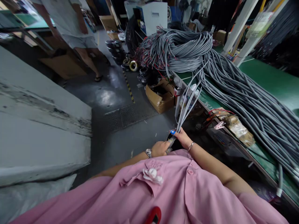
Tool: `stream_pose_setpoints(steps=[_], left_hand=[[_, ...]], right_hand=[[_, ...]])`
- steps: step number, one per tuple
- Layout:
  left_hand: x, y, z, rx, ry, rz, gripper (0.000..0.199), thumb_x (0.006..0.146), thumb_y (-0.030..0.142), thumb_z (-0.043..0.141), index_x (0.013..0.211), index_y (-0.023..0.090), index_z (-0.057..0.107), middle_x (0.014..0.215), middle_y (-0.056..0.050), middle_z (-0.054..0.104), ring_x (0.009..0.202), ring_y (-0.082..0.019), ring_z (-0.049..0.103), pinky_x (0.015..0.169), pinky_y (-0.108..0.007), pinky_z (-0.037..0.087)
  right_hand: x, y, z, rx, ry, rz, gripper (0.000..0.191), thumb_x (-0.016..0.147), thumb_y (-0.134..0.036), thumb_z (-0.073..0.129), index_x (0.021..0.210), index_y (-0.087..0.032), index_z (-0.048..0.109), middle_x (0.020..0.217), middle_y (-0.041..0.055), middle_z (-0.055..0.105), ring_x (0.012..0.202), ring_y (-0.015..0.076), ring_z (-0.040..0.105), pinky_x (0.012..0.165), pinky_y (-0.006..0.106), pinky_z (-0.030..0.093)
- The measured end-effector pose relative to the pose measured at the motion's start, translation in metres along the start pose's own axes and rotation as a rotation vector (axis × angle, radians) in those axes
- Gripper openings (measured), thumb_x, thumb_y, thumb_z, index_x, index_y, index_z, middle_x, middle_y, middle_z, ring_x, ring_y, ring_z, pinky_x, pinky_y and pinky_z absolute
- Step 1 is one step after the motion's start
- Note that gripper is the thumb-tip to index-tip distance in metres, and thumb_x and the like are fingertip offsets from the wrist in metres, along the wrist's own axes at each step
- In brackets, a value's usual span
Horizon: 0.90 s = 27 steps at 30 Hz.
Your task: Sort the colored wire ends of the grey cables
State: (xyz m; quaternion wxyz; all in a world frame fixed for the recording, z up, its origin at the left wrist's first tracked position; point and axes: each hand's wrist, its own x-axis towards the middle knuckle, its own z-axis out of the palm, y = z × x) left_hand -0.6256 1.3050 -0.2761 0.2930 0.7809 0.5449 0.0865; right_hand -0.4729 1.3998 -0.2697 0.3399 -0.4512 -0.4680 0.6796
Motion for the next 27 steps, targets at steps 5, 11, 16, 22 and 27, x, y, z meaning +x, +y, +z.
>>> stream_pose_setpoints(steps=[5,11,16,22,27], left_hand=[[-0.064,0.003,-0.064,-0.146,-0.090,0.244,0.030,0.087,0.037,0.053,0.104,0.018,0.068,0.099,-0.010,0.073,0.092,-0.022,0.068,0.082,-0.030,0.050],[-0.124,-0.037,-0.141,-0.306,0.640,-0.257,0.051,0.087,0.046,0.052,0.125,0.012,0.059,0.112,-0.015,0.069,0.091,-0.024,0.069,0.081,-0.038,0.054],[-0.089,-0.033,-0.132,0.326,0.567,0.052,0.076,0.075,0.037,0.068,0.142,0.012,0.042,0.149,-0.021,0.038,0.134,-0.032,0.042,0.107,-0.045,0.038],[-0.028,0.041,-0.115,0.152,0.724,0.715,0.064,0.078,0.049,0.066,0.134,0.019,0.051,0.144,-0.017,0.045,0.138,-0.032,0.036,0.109,-0.052,0.035],[0.008,0.097,-0.118,-0.453,0.424,0.504,0.046,0.089,0.052,0.051,0.108,0.014,0.067,0.080,-0.010,0.069,0.079,-0.020,0.066,0.077,-0.036,0.054]], right_hand=[[-0.028,-0.026,0.008,0.167,-0.055,0.028,0.043,0.059,-0.040,0.083,0.083,-0.020,0.053,0.071,-0.0032,0.062,0.067,0.0144,0.062,0.067,0.030,0.049],[-0.046,-0.088,0.035,0.482,-0.214,-0.006,0.029,0.074,-0.034,0.075,0.085,-0.021,0.052,0.068,-0.0029,0.063,0.066,0.0154,0.066,0.067,0.034,0.058],[-0.049,-0.120,0.053,0.628,-0.143,0.087,0.005,0.091,-0.023,0.051,0.090,-0.019,0.053,0.070,-0.0002,0.065,0.066,0.0155,0.068,0.066,0.034,0.060],[-0.047,-0.105,0.052,0.575,-0.138,0.124,0.019,0.095,-0.026,0.044,0.082,-0.017,0.054,0.061,-0.0009,0.061,0.059,0.0123,0.063,0.063,0.026,0.056],[-0.051,-0.081,0.024,0.390,-0.217,0.162,0.027,0.082,-0.039,0.062,0.069,-0.017,0.055,0.051,-0.0020,0.057,0.049,0.0119,0.057,0.054,0.025,0.051]])
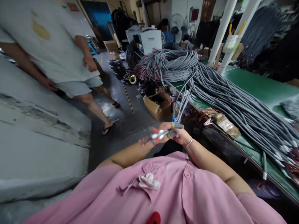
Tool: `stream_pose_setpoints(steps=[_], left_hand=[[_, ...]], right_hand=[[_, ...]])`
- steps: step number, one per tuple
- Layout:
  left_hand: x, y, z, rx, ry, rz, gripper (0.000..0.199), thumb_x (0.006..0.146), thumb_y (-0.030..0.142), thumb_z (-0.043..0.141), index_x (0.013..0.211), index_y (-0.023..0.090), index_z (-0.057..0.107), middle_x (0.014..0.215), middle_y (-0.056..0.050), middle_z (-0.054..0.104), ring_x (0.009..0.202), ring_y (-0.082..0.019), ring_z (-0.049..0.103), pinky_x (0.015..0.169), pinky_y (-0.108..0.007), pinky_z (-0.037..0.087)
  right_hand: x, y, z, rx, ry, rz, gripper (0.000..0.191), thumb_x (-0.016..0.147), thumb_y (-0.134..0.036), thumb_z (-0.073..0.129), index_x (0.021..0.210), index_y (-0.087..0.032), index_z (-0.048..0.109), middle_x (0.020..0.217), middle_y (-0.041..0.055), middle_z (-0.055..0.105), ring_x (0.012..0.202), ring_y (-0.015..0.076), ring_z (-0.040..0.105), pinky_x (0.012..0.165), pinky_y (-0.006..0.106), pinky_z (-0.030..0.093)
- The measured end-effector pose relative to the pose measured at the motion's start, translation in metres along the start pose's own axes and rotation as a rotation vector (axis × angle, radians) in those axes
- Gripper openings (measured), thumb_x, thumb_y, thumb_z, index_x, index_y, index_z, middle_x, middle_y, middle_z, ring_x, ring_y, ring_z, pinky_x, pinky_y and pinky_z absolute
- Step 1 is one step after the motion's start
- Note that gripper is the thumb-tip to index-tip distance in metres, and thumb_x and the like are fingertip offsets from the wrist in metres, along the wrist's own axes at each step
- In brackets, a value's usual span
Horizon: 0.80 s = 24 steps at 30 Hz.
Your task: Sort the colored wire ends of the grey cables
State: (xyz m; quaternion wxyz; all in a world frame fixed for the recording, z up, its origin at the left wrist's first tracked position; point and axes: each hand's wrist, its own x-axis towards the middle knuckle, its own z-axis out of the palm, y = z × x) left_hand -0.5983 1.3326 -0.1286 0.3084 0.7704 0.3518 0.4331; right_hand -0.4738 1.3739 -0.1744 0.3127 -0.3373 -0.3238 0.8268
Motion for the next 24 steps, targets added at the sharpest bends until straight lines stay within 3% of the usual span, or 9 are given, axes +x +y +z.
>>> stream_pose_setpoints(steps=[3,7,10,13,17,21,24], left_hand=[[0.025,-0.015,0.027,-0.329,-0.185,-0.294,0.049,0.084,0.056,0.057,0.097,0.010,0.067,0.046,0.003,0.051,0.039,-0.008,0.046,0.045,-0.021,0.042],[0.041,-0.053,0.068,-0.525,-0.393,-0.530,0.044,0.072,0.054,0.071,0.074,0.012,0.061,0.039,0.007,0.043,0.031,-0.006,0.037,0.035,-0.018,0.031],[0.042,-0.071,0.088,-0.525,-0.411,-0.632,0.042,0.067,0.050,0.077,0.071,0.012,0.060,0.041,0.007,0.045,0.032,-0.005,0.037,0.036,-0.018,0.032],[0.040,-0.075,0.101,-0.495,-0.393,-0.664,0.040,0.065,0.047,0.078,0.077,0.011,0.063,0.048,0.006,0.049,0.036,-0.005,0.041,0.038,-0.019,0.035],[0.037,-0.068,0.122,-0.433,-0.392,-0.590,0.037,0.069,0.040,0.075,0.088,0.010,0.066,0.059,0.004,0.054,0.046,-0.006,0.045,0.046,-0.018,0.038],[0.038,-0.059,0.138,-0.299,-0.402,-0.460,0.028,0.071,0.031,0.073,0.091,0.012,0.066,0.074,0.001,0.062,0.063,-0.009,0.051,0.059,-0.019,0.042],[0.042,-0.053,0.138,-0.224,-0.453,-0.429,0.027,0.071,0.029,0.072,0.092,0.013,0.066,0.077,0.001,0.064,0.069,-0.012,0.055,0.063,-0.020,0.044]], right_hand=[[-0.021,0.003,-0.039,-0.247,0.031,0.124,0.038,0.081,-0.053,0.058,0.070,-0.016,0.060,0.061,0.0055,0.066,0.054,0.0157,0.063,0.051,0.026,0.050],[-0.073,0.006,-0.099,-0.528,0.141,0.073,0.048,0.079,-0.065,0.056,0.085,-0.017,0.062,0.074,0.0087,0.072,0.057,0.0157,0.065,0.049,0.024,0.045],[-0.115,0.005,-0.126,-0.625,0.193,-0.006,0.043,0.079,-0.060,0.061,0.084,-0.017,0.060,0.073,0.0048,0.069,0.058,0.0138,0.062,0.053,0.025,0.046],[-0.142,-0.002,-0.132,-0.638,0.274,-0.083,0.039,0.083,-0.055,0.059,0.091,-0.017,0.060,0.075,0.0029,0.066,0.061,0.0136,0.061,0.058,0.027,0.049],[-0.149,-0.017,-0.121,-0.718,0.341,-0.288,0.036,0.085,-0.047,0.060,0.109,-0.020,0.056,0.079,0.0007,0.063,0.059,0.0122,0.056,0.055,0.026,0.047],[-0.145,-0.026,-0.117,-0.889,0.400,-0.450,0.024,0.086,-0.041,0.061,0.100,-0.022,0.060,0.082,0.0023,0.064,0.066,0.0145,0.056,0.060,0.027,0.048],[-0.145,-0.026,-0.124,-1.011,0.425,-0.546,0.016,0.089,-0.035,0.057,0.092,-0.021,0.063,0.084,0.0048,0.066,0.072,0.0177,0.060,0.067,0.031,0.049]])
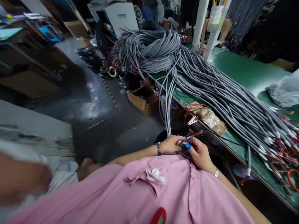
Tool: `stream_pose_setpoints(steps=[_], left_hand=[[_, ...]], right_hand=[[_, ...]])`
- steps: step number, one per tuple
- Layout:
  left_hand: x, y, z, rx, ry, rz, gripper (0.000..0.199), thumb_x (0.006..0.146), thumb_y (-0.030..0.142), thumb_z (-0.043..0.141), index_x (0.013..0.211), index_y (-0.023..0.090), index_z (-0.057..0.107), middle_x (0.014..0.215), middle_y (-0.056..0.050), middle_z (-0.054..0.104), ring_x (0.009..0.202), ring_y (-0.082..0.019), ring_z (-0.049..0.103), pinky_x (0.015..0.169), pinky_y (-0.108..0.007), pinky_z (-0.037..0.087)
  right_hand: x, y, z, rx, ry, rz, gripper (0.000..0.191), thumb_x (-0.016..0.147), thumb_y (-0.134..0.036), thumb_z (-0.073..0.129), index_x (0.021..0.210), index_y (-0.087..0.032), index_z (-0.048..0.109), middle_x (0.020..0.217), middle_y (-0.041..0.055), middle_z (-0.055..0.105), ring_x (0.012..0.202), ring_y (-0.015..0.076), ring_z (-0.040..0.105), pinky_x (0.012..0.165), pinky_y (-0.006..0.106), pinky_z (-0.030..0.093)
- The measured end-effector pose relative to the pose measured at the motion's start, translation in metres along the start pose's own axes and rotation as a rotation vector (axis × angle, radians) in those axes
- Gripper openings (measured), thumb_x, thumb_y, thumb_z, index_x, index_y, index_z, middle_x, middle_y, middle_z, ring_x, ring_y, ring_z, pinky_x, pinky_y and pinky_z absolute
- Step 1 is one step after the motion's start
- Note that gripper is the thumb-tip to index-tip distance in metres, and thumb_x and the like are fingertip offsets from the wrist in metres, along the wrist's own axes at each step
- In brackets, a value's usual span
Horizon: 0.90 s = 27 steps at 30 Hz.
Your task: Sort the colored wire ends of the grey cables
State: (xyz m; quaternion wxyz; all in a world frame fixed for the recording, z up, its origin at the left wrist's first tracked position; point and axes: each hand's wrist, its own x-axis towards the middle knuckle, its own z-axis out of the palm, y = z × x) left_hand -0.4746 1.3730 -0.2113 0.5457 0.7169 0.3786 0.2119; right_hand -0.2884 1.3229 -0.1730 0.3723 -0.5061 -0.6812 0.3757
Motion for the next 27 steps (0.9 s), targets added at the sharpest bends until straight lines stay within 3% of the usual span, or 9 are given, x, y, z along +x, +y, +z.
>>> stream_pose_setpoints(steps=[4,7,11,14,17,21,24,27], left_hand=[[-0.002,0.008,-0.005,0.061,-0.010,0.036,0.034,0.069,0.025,0.072,0.100,0.015,0.066,0.086,-0.001,0.068,0.077,-0.016,0.060,0.070,-0.022,0.046],[-0.001,0.008,-0.005,0.045,0.021,0.073,0.033,0.071,0.021,0.069,0.104,0.017,0.065,0.094,-0.003,0.069,0.083,-0.017,0.061,0.075,-0.024,0.047],[0.001,0.001,-0.005,-0.028,0.087,0.085,0.019,0.073,0.019,0.065,0.092,0.014,0.065,0.090,-0.004,0.068,0.078,-0.015,0.059,0.074,-0.024,0.047],[-0.001,-0.002,-0.009,-0.058,0.104,0.030,0.010,0.073,0.019,0.065,0.080,0.012,0.063,0.077,-0.003,0.065,0.069,-0.013,0.055,0.066,-0.024,0.046],[-0.005,0.001,-0.017,-0.105,0.003,0.038,0.017,0.074,0.027,0.069,0.081,0.012,0.065,0.078,-0.004,0.067,0.070,-0.014,0.056,0.068,-0.025,0.048],[-0.015,0.002,-0.028,-0.196,-0.067,0.091,0.035,0.078,0.044,0.068,0.093,0.013,0.069,0.089,-0.008,0.071,0.084,-0.018,0.063,0.079,-0.029,0.051],[-0.024,-0.007,-0.040,-0.408,0.114,0.073,0.045,0.086,0.052,0.056,0.103,0.012,0.068,0.096,-0.012,0.072,0.088,-0.020,0.066,0.082,-0.033,0.052],[-0.037,-0.021,-0.062,-0.616,0.365,0.032,0.046,0.084,0.056,0.056,0.088,0.012,0.068,0.078,-0.009,0.071,0.057,-0.014,0.063,0.056,-0.026,0.049]], right_hand=[[0.002,0.005,-0.005,-0.107,-0.050,-0.142,0.013,0.086,-0.029,0.058,0.092,-0.020,0.065,0.089,0.0076,0.067,0.080,0.0211,0.062,0.075,0.035,0.050],[0.009,-0.004,-0.008,-0.135,-0.080,-0.193,0.018,0.084,-0.027,0.060,0.099,-0.020,0.063,0.092,0.0080,0.067,0.081,0.0210,0.062,0.076,0.035,0.050],[0.022,-0.024,-0.007,-0.102,-0.166,-0.225,0.020,0.082,-0.032,0.064,0.097,-0.020,0.061,0.091,0.0070,0.063,0.080,0.0192,0.058,0.074,0.032,0.049],[0.029,-0.031,0.001,-0.139,-0.093,-0.189,0.013,0.087,-0.033,0.057,0.087,-0.020,0.060,0.081,0.0049,0.060,0.072,0.0170,0.054,0.068,0.030,0.046],[0.030,-0.028,0.011,-0.153,-0.004,-0.153,0.017,0.091,-0.033,0.051,0.081,-0.021,0.058,0.074,0.0032,0.056,0.066,0.0160,0.051,0.064,0.030,0.044],[0.025,-0.015,0.011,-0.059,0.020,-0.125,0.019,0.093,-0.032,0.048,0.103,-0.022,0.060,0.086,0.0054,0.063,0.077,0.0185,0.058,0.073,0.031,0.048],[0.018,0.000,0.000,-0.059,0.026,-0.129,0.023,0.094,-0.030,0.047,0.113,-0.023,0.058,0.095,0.0062,0.064,0.085,0.0196,0.061,0.079,0.033,0.049],[0.009,0.016,-0.011,-0.141,0.042,-0.136,0.026,0.093,-0.028,0.048,0.116,-0.024,0.058,0.103,0.0070,0.065,0.093,0.0211,0.062,0.083,0.034,0.049]])
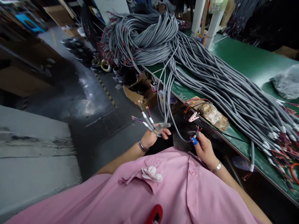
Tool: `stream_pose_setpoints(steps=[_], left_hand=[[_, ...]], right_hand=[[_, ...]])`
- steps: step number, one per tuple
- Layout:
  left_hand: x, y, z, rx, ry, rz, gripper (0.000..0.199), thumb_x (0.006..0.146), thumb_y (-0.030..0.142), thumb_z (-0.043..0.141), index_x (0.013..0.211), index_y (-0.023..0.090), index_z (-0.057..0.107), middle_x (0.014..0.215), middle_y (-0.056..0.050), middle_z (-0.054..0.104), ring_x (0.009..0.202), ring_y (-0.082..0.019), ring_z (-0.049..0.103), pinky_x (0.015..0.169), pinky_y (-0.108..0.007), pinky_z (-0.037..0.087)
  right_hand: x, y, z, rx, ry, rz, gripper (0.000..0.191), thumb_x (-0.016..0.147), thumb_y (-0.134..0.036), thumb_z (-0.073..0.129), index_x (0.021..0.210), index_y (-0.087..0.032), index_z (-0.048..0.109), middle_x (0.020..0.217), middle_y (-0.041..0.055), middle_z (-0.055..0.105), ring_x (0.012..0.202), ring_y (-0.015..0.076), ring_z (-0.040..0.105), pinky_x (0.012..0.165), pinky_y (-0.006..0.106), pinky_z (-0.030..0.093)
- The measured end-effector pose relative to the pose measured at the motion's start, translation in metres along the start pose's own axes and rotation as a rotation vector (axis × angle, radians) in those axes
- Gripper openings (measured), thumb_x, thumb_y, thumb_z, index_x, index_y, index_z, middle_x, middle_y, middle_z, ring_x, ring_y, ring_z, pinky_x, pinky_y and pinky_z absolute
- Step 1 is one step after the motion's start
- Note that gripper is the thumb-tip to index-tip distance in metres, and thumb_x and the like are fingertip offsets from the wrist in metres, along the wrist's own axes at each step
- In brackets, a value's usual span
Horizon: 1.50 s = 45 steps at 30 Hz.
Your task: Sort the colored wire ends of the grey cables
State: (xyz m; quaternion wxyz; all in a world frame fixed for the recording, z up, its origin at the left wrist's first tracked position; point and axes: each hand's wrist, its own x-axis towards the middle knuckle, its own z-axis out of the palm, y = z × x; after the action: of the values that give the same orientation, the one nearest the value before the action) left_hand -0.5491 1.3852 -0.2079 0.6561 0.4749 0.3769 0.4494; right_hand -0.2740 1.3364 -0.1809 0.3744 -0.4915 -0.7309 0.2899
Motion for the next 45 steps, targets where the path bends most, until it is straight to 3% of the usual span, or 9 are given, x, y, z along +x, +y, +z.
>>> stream_pose_setpoints(steps=[3,6,10,13,17,22,31,40,45], left_hand=[[-0.005,0.008,-0.031,-0.051,0.119,0.023,0.051,0.083,0.056,0.055,0.054,0.014,0.055,0.046,-0.001,0.054,0.034,-0.006,0.040,0.039,-0.020,0.031],[-0.010,0.014,-0.040,-0.044,0.179,0.037,0.051,0.085,0.055,0.052,0.054,0.014,0.055,0.042,0.000,0.048,0.034,-0.005,0.035,0.040,-0.020,0.028],[-0.008,0.012,-0.005,-0.003,0.098,0.038,0.042,0.082,0.051,0.060,0.095,0.011,0.067,0.075,-0.009,0.068,0.051,-0.009,0.054,0.045,-0.020,0.033],[0.000,0.010,0.033,0.141,-0.047,0.040,0.043,0.083,0.048,0.064,0.104,0.011,0.068,0.082,-0.009,0.070,0.060,-0.010,0.056,0.054,-0.020,0.041],[0.009,0.008,0.060,0.234,-0.092,0.056,0.042,0.080,0.048,0.067,0.100,0.011,0.072,0.074,-0.006,0.068,0.066,-0.013,0.058,0.062,-0.023,0.047],[0.015,0.000,0.062,0.252,-0.180,0.008,0.040,0.077,0.047,0.070,0.096,0.012,0.073,0.078,-0.006,0.069,0.069,-0.014,0.059,0.066,-0.024,0.049],[0.014,-0.008,0.067,0.306,-0.087,-0.085,0.039,0.077,0.049,0.069,0.090,0.012,0.070,0.073,-0.003,0.062,0.061,-0.010,0.054,0.058,-0.022,0.048],[0.014,-0.005,0.069,0.322,-0.219,-0.047,0.035,0.071,0.045,0.076,0.073,0.012,0.063,0.062,0.002,0.056,0.057,-0.007,0.047,0.056,-0.019,0.042],[0.013,0.006,0.075,0.250,-0.081,-0.102,0.039,0.075,0.051,0.071,0.068,0.012,0.063,0.058,0.000,0.058,0.051,-0.007,0.049,0.050,-0.019,0.041]], right_hand=[[-0.006,0.012,-0.004,-0.051,0.001,0.008,0.028,0.093,-0.028,0.049,0.119,-0.024,0.058,0.105,0.0079,0.065,0.096,0.0222,0.062,0.086,0.037,0.049],[-0.003,0.014,0.001,-0.032,-0.045,0.036,0.026,0.092,-0.031,0.051,0.115,-0.023,0.061,0.102,0.0082,0.066,0.093,0.0230,0.062,0.084,0.038,0.050],[0.014,0.001,0.025,0.248,-0.135,0.159,0.021,0.084,-0.037,0.062,0.100,-0.022,0.062,0.085,0.0048,0.067,0.079,0.0207,0.063,0.074,0.034,0.052],[0.027,-0.011,0.041,0.493,-0.116,0.261,0.028,0.077,-0.040,0.070,0.096,-0.022,0.057,0.081,0.0027,0.067,0.071,0.0186,0.062,0.068,0.031,0.052],[0.030,-0.018,0.043,0.321,-0.037,0.275,0.022,0.078,-0.039,0.067,0.088,-0.021,0.059,0.075,0.0012,0.064,0.064,0.0155,0.055,0.059,0.028,0.046],[0.017,-0.014,0.028,0.036,-0.076,0.287,0.015,0.079,-0.035,0.064,0.079,-0.021,0.059,0.063,-0.0023,0.056,0.057,0.0121,0.047,0.054,0.025,0.038],[0.022,-0.002,0.018,0.543,0.010,0.553,0.033,0.079,-0.050,0.065,0.085,-0.020,0.054,0.067,-0.0025,0.057,0.051,0.0099,0.049,0.048,0.024,0.042],[0.034,-0.003,0.027,0.734,0.026,0.511,0.028,0.074,-0.040,0.073,0.075,-0.019,0.054,0.055,-0.0069,0.048,0.045,0.0065,0.040,0.044,0.021,0.033],[0.035,-0.005,0.026,0.872,0.065,0.546,0.021,0.073,-0.032,0.073,0.076,-0.018,0.058,0.056,-0.0061,0.050,0.047,0.0064,0.039,0.045,0.021,0.033]])
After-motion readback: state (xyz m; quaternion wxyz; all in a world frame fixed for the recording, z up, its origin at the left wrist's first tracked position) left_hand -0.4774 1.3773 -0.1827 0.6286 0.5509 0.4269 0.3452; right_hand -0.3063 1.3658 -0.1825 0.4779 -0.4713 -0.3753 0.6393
